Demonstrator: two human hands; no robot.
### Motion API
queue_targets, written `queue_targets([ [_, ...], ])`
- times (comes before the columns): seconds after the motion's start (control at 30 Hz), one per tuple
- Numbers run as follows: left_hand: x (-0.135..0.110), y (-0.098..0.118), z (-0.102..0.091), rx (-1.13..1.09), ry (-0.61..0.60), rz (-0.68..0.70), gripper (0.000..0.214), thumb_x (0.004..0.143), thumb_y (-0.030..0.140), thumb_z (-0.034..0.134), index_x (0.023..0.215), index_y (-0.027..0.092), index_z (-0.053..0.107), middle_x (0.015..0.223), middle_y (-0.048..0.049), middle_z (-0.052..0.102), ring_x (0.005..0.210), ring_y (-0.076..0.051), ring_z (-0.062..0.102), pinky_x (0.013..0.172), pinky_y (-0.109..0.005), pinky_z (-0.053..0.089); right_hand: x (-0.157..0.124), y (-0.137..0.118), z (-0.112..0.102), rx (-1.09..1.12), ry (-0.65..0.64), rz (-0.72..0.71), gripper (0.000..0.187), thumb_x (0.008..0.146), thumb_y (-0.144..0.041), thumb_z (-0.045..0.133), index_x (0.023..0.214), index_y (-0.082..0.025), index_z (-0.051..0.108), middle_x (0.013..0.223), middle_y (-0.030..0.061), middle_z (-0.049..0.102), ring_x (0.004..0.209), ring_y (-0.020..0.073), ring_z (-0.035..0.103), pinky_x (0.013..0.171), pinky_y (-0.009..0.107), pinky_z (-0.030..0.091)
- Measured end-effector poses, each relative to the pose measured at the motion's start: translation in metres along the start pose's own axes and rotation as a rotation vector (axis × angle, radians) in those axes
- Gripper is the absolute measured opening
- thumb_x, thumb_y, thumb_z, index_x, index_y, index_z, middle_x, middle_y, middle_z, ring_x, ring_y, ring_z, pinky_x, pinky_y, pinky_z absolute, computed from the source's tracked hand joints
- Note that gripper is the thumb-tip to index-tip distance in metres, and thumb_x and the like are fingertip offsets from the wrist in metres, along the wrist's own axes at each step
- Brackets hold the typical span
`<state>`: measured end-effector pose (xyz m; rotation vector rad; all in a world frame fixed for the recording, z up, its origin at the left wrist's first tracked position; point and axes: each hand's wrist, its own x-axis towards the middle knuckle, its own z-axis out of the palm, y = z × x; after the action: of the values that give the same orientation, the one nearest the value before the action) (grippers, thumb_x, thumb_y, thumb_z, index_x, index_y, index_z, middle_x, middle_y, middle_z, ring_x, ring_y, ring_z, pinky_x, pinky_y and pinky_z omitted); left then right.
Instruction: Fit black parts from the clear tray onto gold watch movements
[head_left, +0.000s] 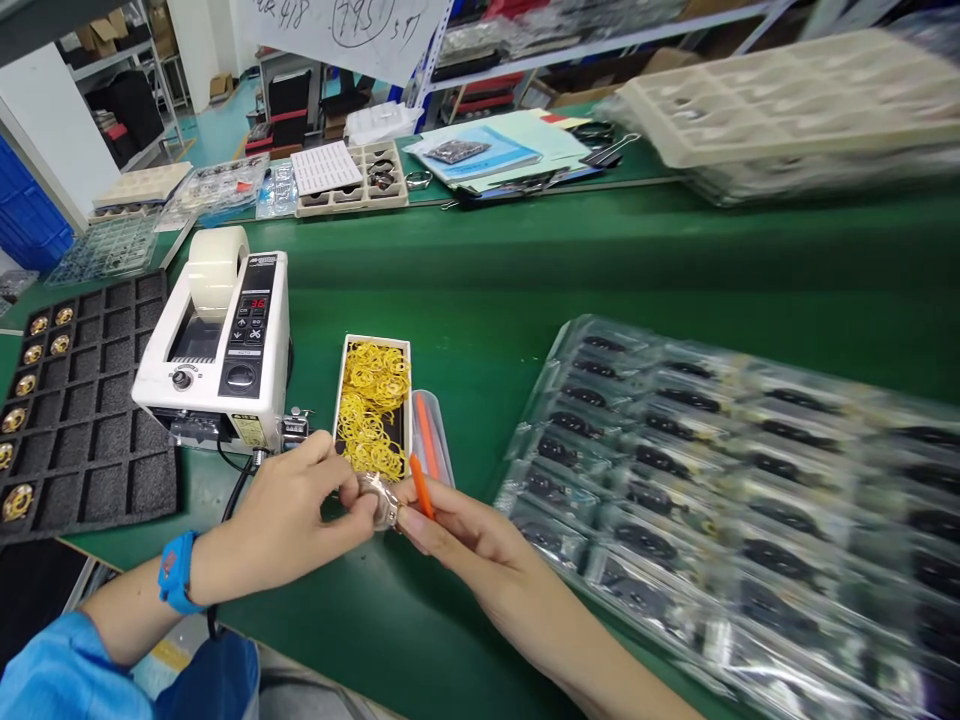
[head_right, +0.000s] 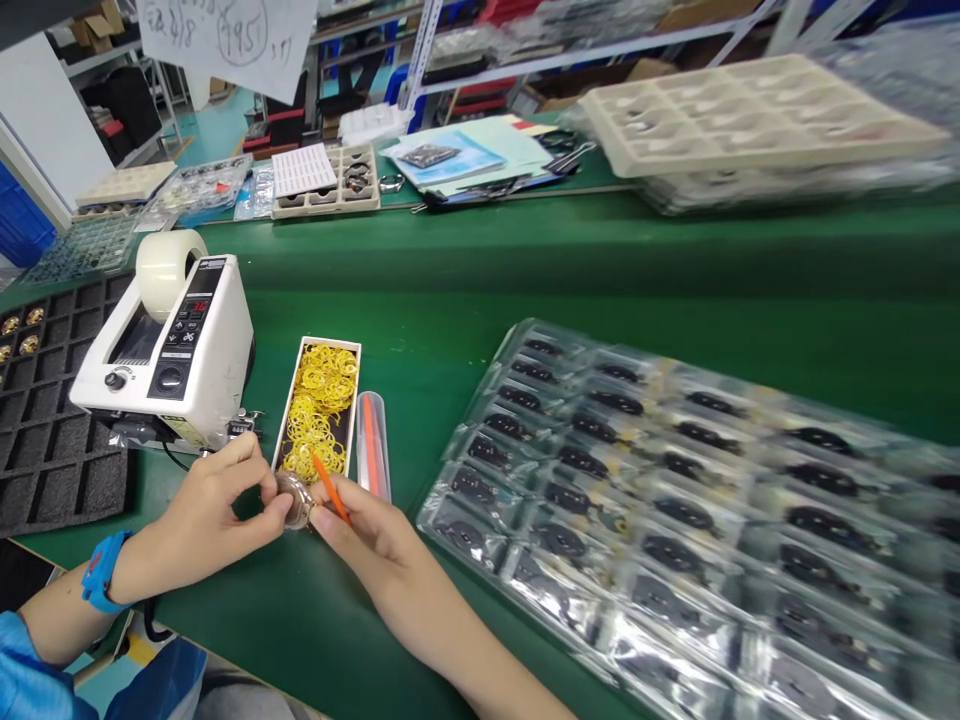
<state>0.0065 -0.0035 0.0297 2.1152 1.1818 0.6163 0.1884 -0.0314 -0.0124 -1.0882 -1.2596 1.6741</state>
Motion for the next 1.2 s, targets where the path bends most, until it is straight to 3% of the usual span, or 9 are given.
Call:
queue_targets([
  [0.17, 0.000, -0.004, -0.005, 0.101, 0.178, 0.019, 0.019, 0.086, 0.026, 0.059, 0.072, 0.020, 0.049, 0.071, 0.0026, 0.046, 0.062, -0.012, 0.045, 0.055, -0.024, 0.035, 0.000, -0.004, 0.000, -0.024, 0.023, -0.036, 0.039, 0.084, -0.059, 0.058, 0.073, -0.021, 0.059, 0.061, -0.0033, 0.041, 0.056, 0.0122, 0.036, 0.058, 0.025, 0.040],
  [0.3, 0.000, -0.007, -0.004, -0.048, 0.306, 0.223, 0.010, 0.088, 0.022, 0.059, 0.080, 0.018, 0.063, 0.081, -0.0037, 0.057, 0.073, -0.015, 0.055, 0.064, -0.027, 0.046, -0.001, -0.007, 0.001, -0.019, 0.037, -0.010, 0.042, 0.082, -0.061, 0.061, 0.071, -0.020, 0.059, 0.061, -0.0032, 0.044, 0.057, 0.0120, 0.037, 0.059, 0.025, 0.039],
  [0.47, 0.002, -0.008, 0.005, -0.247, 0.116, 0.291, 0.010, 0.081, 0.025, 0.070, 0.088, 0.020, 0.074, 0.118, -0.0137, 0.064, 0.112, -0.025, 0.061, 0.094, -0.040, 0.049, -0.007, -0.005, 0.005, 0.054, 0.003, 0.004, 0.036, 0.080, -0.058, 0.065, 0.080, -0.022, 0.069, 0.061, -0.0019, 0.053, 0.055, 0.0128, 0.041, 0.060, 0.026, 0.041],
  [0.63, 0.003, -0.009, 0.007, -0.313, 0.049, 0.296, 0.020, 0.069, 0.028, 0.081, 0.087, 0.021, 0.075, 0.128, -0.0139, 0.062, 0.120, -0.029, 0.058, 0.105, -0.045, 0.043, -0.011, -0.011, 0.015, 0.189, 0.002, 0.095, 0.041, 0.075, -0.058, 0.069, 0.093, -0.021, 0.073, 0.075, 0.0046, 0.065, 0.067, 0.0186, 0.052, 0.070, 0.031, 0.045],
  [0.9, 0.002, -0.014, 0.012, -0.323, -0.015, 0.354, 0.033, 0.062, 0.027, 0.085, 0.091, 0.020, 0.071, 0.143, -0.0157, 0.051, 0.138, -0.034, 0.040, 0.114, -0.053, 0.031, -0.013, -0.010, 0.022, 0.371, 0.064, 0.175, 0.036, 0.064, -0.052, 0.082, 0.071, -0.019, 0.070, 0.062, -0.0013, 0.054, 0.059, 0.0112, 0.042, 0.060, 0.023, 0.039],
  [1.0, -0.002, -0.015, 0.009, -0.329, -0.040, 0.334, 0.049, 0.065, 0.029, 0.083, 0.110, 0.019, 0.067, 0.152, -0.0172, 0.039, 0.143, -0.034, 0.032, 0.118, -0.053, 0.022, -0.018, -0.011, 0.023, 0.341, 0.068, 0.172, 0.040, 0.063, -0.056, 0.081, 0.068, -0.020, 0.066, 0.059, -0.0020, 0.050, 0.056, 0.0109, 0.041, 0.057, 0.023, 0.040],
  [1.07, -0.012, -0.017, 0.005, -0.326, -0.079, 0.262, 0.077, 0.068, 0.034, 0.082, 0.136, 0.020, 0.050, 0.157, -0.0170, 0.029, 0.146, -0.033, 0.027, 0.118, -0.051, 0.026, -0.018, -0.013, 0.010, 0.207, 0.087, 0.129, 0.042, 0.066, -0.061, 0.075, 0.070, -0.021, 0.065, 0.063, 0.0005, 0.055, 0.059, 0.0141, 0.048, 0.059, 0.026, 0.045],
  [1.13, -0.030, -0.022, -0.003, -0.309, -0.076, 0.178, 0.092, 0.070, 0.038, 0.080, 0.148, 0.024, 0.032, 0.160, -0.0157, 0.024, 0.146, -0.032, 0.026, 0.115, -0.048, 0.033, -0.007, -0.014, -0.021, -0.048, 0.146, 0.015, 0.043, 0.071, -0.065, 0.067, 0.078, -0.023, 0.066, 0.078, 0.0054, 0.064, 0.071, 0.0205, 0.058, 0.066, 0.031, 0.050],
  [1.2, -0.054, -0.032, -0.013, -0.255, 0.063, 0.129, 0.075, 0.077, 0.038, 0.074, 0.143, 0.026, 0.040, 0.156, -0.0147, 0.033, 0.142, -0.031, 0.036, 0.111, -0.045, 0.038, 0.021, -0.016, -0.066, -0.401, 0.165, -0.134, 0.044, 0.071, -0.067, 0.064, 0.085, -0.026, 0.066, 0.094, 0.0089, 0.067, 0.089, 0.0273, 0.063, 0.073, 0.035, 0.052],
])
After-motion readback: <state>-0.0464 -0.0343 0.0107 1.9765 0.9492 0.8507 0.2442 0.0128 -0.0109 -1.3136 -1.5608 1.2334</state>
